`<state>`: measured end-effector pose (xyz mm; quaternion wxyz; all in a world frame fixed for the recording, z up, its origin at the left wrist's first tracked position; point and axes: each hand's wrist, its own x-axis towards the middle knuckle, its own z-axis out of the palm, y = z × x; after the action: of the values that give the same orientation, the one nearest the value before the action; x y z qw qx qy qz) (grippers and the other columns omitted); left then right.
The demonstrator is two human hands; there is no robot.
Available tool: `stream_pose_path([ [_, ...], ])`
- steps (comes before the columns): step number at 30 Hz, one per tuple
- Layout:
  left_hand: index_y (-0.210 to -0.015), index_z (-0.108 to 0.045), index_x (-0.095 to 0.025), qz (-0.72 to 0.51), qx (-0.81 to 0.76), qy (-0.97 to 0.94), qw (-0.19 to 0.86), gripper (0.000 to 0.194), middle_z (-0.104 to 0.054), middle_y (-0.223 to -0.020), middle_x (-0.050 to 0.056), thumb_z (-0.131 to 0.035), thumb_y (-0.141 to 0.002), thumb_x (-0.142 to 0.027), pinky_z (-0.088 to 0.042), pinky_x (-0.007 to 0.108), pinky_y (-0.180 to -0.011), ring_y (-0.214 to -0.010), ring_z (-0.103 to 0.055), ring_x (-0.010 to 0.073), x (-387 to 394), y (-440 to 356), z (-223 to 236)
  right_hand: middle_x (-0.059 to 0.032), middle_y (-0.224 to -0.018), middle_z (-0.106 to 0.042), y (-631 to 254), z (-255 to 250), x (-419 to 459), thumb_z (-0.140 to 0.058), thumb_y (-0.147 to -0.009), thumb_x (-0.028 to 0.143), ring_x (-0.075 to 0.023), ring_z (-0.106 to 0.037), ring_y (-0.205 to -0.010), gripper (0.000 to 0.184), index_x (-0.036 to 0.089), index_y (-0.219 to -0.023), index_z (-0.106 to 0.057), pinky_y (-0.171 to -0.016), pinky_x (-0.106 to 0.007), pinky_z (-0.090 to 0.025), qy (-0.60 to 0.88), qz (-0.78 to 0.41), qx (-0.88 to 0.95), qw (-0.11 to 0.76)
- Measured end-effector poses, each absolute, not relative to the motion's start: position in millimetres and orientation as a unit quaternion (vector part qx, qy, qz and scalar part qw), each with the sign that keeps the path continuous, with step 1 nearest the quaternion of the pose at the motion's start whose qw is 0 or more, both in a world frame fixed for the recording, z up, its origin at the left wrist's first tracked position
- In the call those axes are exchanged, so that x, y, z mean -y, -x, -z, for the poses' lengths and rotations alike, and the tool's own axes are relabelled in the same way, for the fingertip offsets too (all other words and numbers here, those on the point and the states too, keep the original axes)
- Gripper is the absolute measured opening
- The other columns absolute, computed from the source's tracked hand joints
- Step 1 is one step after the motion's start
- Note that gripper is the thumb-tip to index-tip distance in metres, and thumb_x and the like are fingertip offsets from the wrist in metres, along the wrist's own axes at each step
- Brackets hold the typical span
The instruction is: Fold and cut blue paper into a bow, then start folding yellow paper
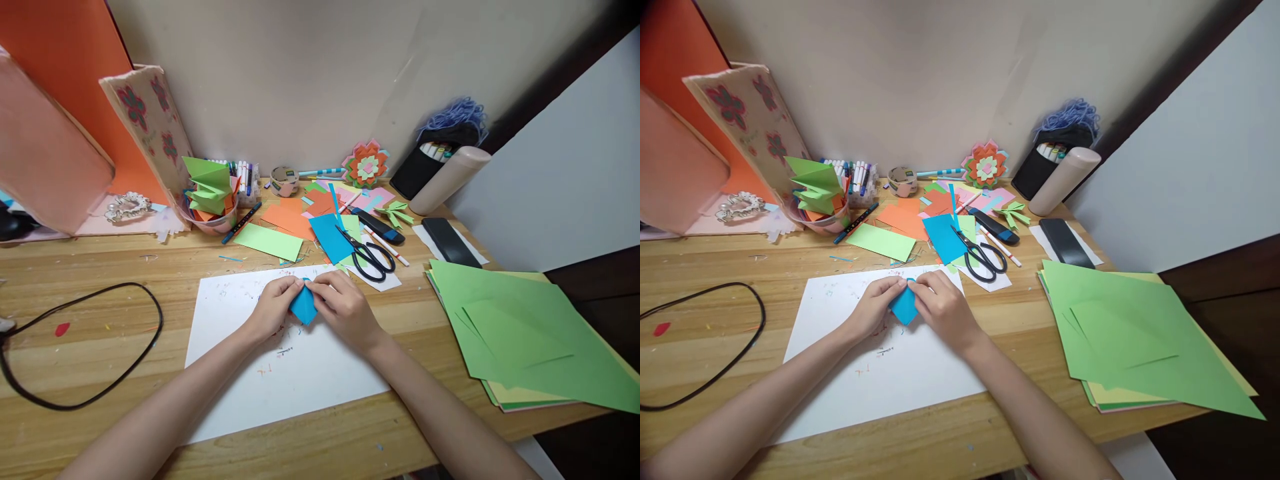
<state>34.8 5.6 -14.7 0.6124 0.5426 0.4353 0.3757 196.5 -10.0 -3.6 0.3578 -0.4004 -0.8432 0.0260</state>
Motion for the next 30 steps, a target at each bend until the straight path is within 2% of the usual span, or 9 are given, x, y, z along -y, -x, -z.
stream_pose_path([
  [8, -0.055, -0.042, -0.017, -0.319, -0.445, -0.481, 0.685, 0.037, -0.038, -0.051, -0.004, -0.053, -0.076, -0.046, -0.029, 0.023, -0.046, -0.047, -0.036, 0.0086, -10, -36, -1, -0.0096, -0.078, -0.062, -194, 1, 11, -0.045, -0.086, 0.007, -0.0191, -0.052, -0.075, 0.02, 0.013, -0.091, -0.064, -0.065, -0.03, -0.046, 0.394, 0.004, 0.857, 0.332],
  [11, -0.051, -0.036, -0.018, -0.303, -0.468, -0.49, 0.67, 0.038, -0.033, -0.049, -0.005, -0.054, -0.075, -0.042, -0.023, 0.023, -0.044, -0.045, -0.028, 0.0071, -14, -36, -5, -0.0104, -0.079, -0.064, -193, 2, 11, -0.046, -0.086, 0.007, -0.0195, -0.053, -0.076, 0.019, 0.012, -0.09, -0.064, -0.065, -0.031, -0.046, 0.376, 0.013, 0.864, 0.334],
  [14, -0.048, -0.03, -0.019, -0.309, -0.482, -0.503, 0.647, 0.04, -0.027, -0.049, -0.006, -0.054, -0.074, -0.039, -0.02, 0.024, -0.045, -0.046, -0.023, 0.0071, -16, -35, -6, -0.0095, -0.082, -0.065, -194, 3, 10, -0.048, -0.085, 0.008, -0.0191, -0.055, -0.079, 0.018, 0.014, -0.092, -0.064, -0.068, -0.031, -0.046, 0.38, -0.032, 0.848, 0.367],
  [17, -0.05, -0.037, -0.018, -0.307, -0.481, -0.529, 0.628, 0.037, -0.032, -0.051, -0.005, -0.052, -0.075, -0.041, -0.023, 0.023, -0.047, -0.048, -0.028, 0.0083, -16, -35, -4, -0.0058, -0.084, -0.065, -198, 2, 8, -0.054, -0.084, 0.012, -0.0181, -0.056, -0.082, 0.013, 0.019, -0.091, -0.063, -0.073, -0.032, -0.046, 0.417, -0.125, 0.797, 0.42],
  [20, -0.055, -0.044, -0.017, -0.296, -0.49, -0.558, 0.601, 0.036, -0.037, -0.053, -0.003, -0.049, -0.077, -0.046, -0.024, 0.023, -0.048, -0.051, -0.033, 0.0094, -16, -34, 0, -0.003, -0.082, -0.065, -202, 0, 6, -0.059, -0.082, 0.016, -0.0178, -0.057, -0.082, 0.007, 0.021, -0.086, -0.063, -0.074, -0.033, -0.045, 0.45, -0.183, 0.759, 0.434],
  [27, -0.05, -0.034, -0.019, -0.307, -0.497, -0.584, 0.564, 0.043, -0.029, -0.051, -0.005, -0.048, -0.076, -0.05, -0.022, 0.023, -0.046, -0.049, -0.027, 0.0087, -17, -34, 7, -0.0047, -0.075, -0.062, -203, 0, 4, -0.052, -0.084, 0.014, -0.0184, -0.053, -0.076, 0.011, 0.019, -0.079, -0.061, -0.07, -0.032, -0.043, 0.404, -0.132, 0.82, 0.383],
  [30, -0.05, -0.035, -0.019, -0.323, -0.499, -0.571, 0.566, 0.044, -0.029, -0.051, -0.005, -0.049, -0.075, -0.052, -0.022, 0.023, -0.046, -0.049, -0.026, 0.0083, -15, -34, 7, -0.0058, -0.077, -0.063, -204, -1, 4, -0.05, -0.085, 0.015, -0.0191, -0.053, -0.078, 0.013, 0.018, -0.081, -0.062, -0.071, -0.033, -0.043, 0.387, -0.129, 0.833, 0.373],
])
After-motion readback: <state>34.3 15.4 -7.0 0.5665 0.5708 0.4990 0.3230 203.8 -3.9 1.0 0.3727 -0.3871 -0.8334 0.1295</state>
